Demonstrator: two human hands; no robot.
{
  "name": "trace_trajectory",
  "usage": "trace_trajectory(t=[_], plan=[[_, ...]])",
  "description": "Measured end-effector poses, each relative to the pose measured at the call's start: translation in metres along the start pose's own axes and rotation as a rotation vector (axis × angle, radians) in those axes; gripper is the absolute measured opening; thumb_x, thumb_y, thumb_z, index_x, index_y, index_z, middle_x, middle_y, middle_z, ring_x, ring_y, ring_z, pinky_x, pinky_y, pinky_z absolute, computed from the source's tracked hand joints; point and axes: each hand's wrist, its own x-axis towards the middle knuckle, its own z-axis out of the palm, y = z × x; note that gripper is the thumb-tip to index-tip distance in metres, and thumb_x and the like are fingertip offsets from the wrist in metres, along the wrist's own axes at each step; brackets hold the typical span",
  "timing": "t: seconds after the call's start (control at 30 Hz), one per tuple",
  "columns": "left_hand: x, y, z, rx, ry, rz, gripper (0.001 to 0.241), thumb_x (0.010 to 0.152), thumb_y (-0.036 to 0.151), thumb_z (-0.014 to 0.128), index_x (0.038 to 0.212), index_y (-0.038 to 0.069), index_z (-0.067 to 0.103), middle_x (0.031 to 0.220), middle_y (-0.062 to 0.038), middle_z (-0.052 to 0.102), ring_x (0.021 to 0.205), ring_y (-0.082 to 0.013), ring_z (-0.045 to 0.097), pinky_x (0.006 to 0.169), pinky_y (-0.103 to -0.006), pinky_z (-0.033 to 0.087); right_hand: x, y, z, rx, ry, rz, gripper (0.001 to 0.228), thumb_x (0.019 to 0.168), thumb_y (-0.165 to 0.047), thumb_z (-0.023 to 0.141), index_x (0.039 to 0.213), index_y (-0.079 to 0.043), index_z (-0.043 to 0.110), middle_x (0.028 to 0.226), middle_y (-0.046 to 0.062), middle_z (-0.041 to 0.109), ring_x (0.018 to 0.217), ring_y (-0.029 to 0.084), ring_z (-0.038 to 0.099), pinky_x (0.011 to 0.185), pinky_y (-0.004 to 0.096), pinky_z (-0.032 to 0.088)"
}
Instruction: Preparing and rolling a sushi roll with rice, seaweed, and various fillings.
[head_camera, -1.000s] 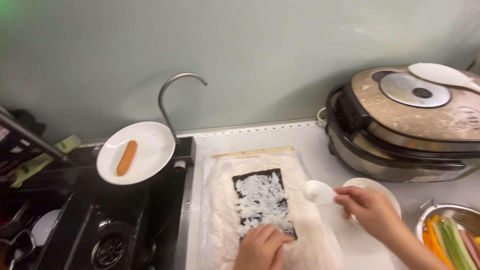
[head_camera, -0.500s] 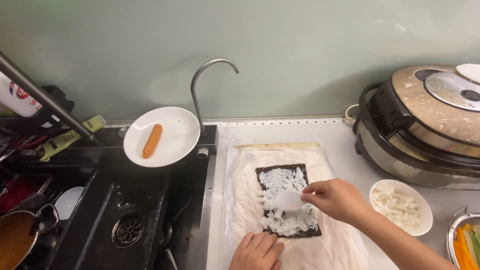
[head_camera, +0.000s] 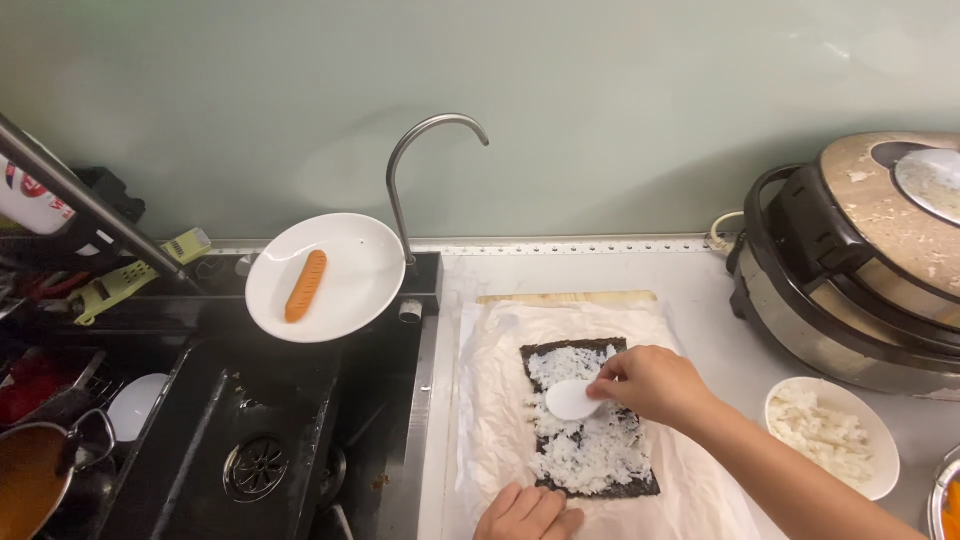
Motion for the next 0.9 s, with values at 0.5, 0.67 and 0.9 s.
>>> trace_trajectory(t=[0.5,0.67,0.9], plan=[[-0.002,0.002,0.007,0.036,-0.001,-0.013,0.013,0.084,0.022,0.075,0.096,0.02,0.071,0.095,0.001,0.069,0.082,-0.0085,0.068,0.067,-0.0241,0.046,-0.019,-0.004,-0.009,-0.169,-0.103,-0.003,0.03,0.084,-0.053,0.072,0.092,-0.025,0.082,0.083,0.0,0.079,0.081,0.016,0.071,0.075,0.034,0.054],[-0.006,0.002,0.009,0.069,0.032,0.001,0.012,0.087,0.024,0.073,0.099,0.023,0.072,0.097,0.002,0.069,0.085,-0.0094,0.068,0.071,-0.0243,0.048,-0.002,0.032,-0.012,0.068,-0.055,0.117,0.032,0.082,-0.051,0.072,0.092,-0.023,0.084,0.086,0.0,0.081,0.078,0.016,0.076,0.074,0.033,0.057],[-0.007,0.003,0.011,0.034,-0.016,-0.01,0.014,0.086,0.026,0.073,0.099,0.021,0.072,0.094,0.0,0.068,0.079,-0.0106,0.065,0.068,-0.0269,0.044,-0.01,0.043,0.02,0.073,-0.035,0.108,0.035,0.084,-0.055,0.071,0.092,-0.023,0.083,0.09,0.0,0.08,0.084,0.014,0.073,0.073,0.033,0.055]])
